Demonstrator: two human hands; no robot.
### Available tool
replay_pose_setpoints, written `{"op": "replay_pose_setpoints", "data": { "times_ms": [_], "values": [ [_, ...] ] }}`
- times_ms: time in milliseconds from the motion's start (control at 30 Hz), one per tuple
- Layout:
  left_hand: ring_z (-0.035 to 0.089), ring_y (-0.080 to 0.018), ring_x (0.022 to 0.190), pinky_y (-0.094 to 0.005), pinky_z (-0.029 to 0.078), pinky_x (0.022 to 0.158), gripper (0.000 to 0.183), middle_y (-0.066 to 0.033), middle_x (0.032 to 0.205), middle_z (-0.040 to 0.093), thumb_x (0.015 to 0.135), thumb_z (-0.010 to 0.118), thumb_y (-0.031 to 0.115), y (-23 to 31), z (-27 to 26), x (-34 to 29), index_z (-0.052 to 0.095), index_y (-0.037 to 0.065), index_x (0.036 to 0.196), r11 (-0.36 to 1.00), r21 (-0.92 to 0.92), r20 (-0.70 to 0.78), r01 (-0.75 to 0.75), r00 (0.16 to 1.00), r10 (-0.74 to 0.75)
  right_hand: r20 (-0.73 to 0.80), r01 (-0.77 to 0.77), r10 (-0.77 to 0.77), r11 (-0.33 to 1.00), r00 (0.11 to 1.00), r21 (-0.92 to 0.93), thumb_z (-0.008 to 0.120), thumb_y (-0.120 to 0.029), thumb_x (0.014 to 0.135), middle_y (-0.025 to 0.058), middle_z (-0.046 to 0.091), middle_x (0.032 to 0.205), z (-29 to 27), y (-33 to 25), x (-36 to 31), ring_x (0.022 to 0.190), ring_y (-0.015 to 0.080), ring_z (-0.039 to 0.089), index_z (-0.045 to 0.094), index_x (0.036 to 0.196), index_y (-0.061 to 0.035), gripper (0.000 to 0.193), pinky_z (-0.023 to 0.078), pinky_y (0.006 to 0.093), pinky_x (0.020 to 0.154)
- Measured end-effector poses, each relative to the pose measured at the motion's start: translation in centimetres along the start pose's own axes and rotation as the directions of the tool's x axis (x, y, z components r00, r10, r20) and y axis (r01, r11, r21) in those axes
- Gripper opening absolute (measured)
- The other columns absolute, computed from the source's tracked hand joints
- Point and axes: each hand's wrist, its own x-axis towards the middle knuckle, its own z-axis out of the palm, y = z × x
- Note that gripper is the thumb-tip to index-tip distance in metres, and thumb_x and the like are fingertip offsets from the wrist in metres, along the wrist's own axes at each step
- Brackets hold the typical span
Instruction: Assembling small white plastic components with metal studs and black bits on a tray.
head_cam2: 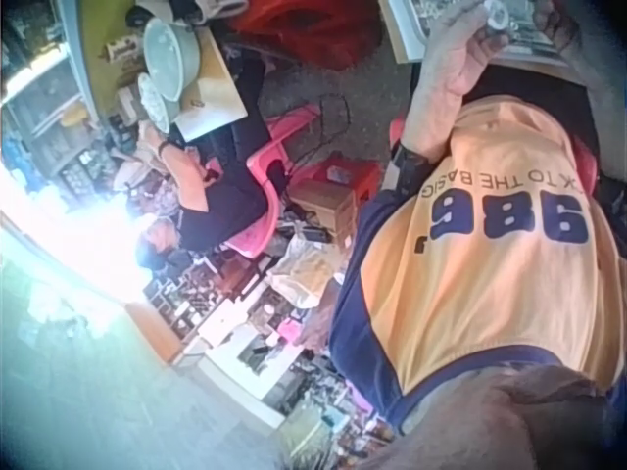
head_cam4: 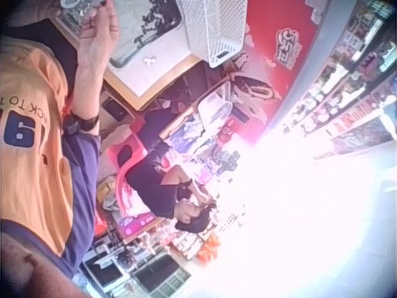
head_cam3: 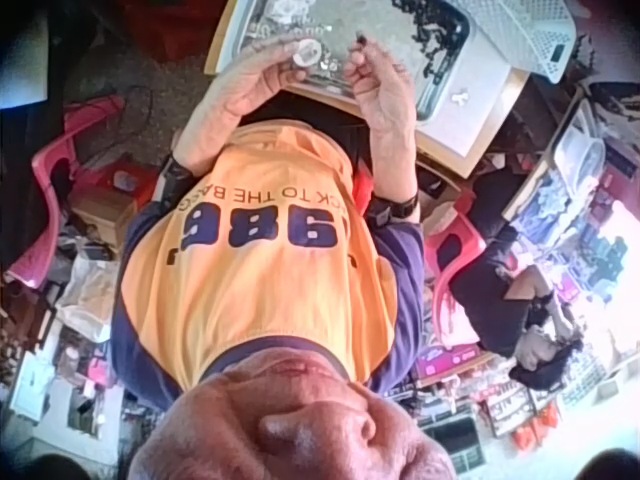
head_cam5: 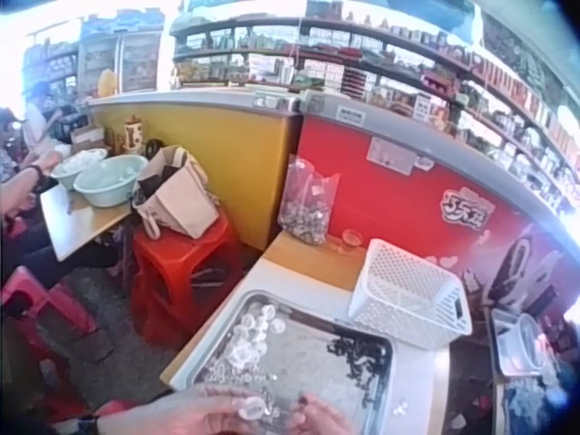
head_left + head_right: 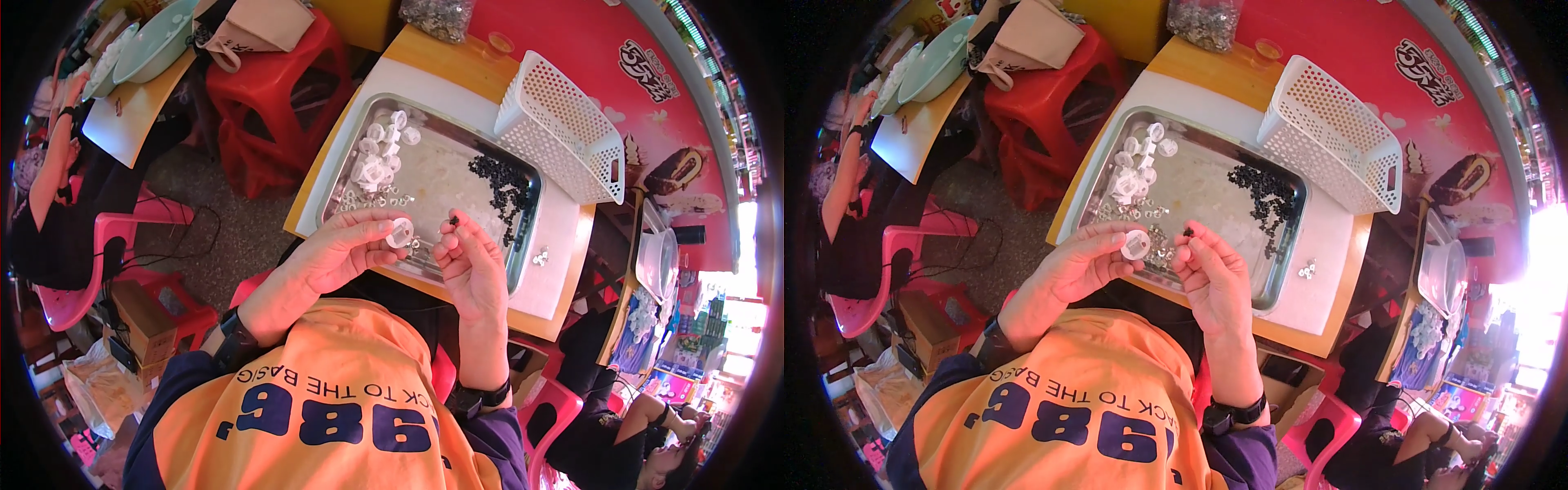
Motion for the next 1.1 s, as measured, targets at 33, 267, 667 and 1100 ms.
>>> {"op": "replay_pose_setpoints", "data": {
  "times_ms": [33, 267, 667, 1100],
  "values": [
    [0.066, -0.0188, 0.086, -0.025, 0.056, 0.075, 0.029, -0.0101, 0.101, 0.065, 0.091, 0.058, 0.01, 0.0, 0.1, 0.0, 0.057, -0.001, 0.117, 1.0, 0.002, 0.002, 0.001, 1.0, -0.001, 0.035, 0.034, -0.032, 0.998, 0.999, -0.051, 0.058, -0.004, 0.09, 0.0124, 0.065, 0.093, -0.3, 0.1, -0.1, 0.075, 0.0134, 0.061, 0.062, 0.106, 0.0016, 0.018, 0.052, 0.0261, 0.071],
    [0.066, -0.0186, 0.086, -0.025, 0.056, 0.075, 0.028, -0.0102, 0.1, 0.065, 0.091, 0.057, 0.01, -0.3, 0.4, 0.0, 0.058, -0.001, 0.117, 1.0, 0.018, -0.002, 0.002, 1.0, -0.002, 0.079, 0.103, -0.092, 0.982, 0.993, -0.157, 0.06, -0.003, 0.088, 0.0127, 0.066, 0.093, -0.5, 0.3, -0.6, 0.075, 0.0141, 0.061, 0.063, 0.103, 0.0015, 0.017, 0.053, 0.0261, 0.071],
    [0.066, -0.0182, 0.085, -0.0249, 0.056, 0.074, 0.027, -0.0092, 0.099, 0.065, 0.092, 0.056, 0.01, -0.5, 0.6, 0.0, 0.058, 0.0, 0.116, 0.999, 0.029, -0.009, 0.016, 1.0, -0.016, 0.128, 0.118, -0.105, 0.988, 0.986, -0.098, 0.058, 0.0, 0.088, 0.0128, 0.066, 0.091, -0.5, 0.1, -1.2, 0.073, 0.0147, 0.061, 0.062, 0.103, 0.0012, 0.016, 0.052, 0.0268, 0.069],
    [0.067, -0.019, 0.085, -0.0251, 0.056, 0.075, 0.026, -0.0094, 0.1, 0.065, 0.092, 0.056, 0.011, -0.9, 0.2, 0.1, 0.059, 0.0, 0.115, 0.999, 0.038, -0.01, 0.02, 1.0, -0.02, 0.194, 0.174, -0.175, 0.985, 0.965, 0.022, 0.054, 0.002, 0.089, 0.0142, 0.065, 0.093, -0.4, 0.0, -1.6, 0.073, 0.0148, 0.059, 0.06, 0.108, 0.0043, 0.02, 0.05, 0.0254, 0.069]
  ]
}}
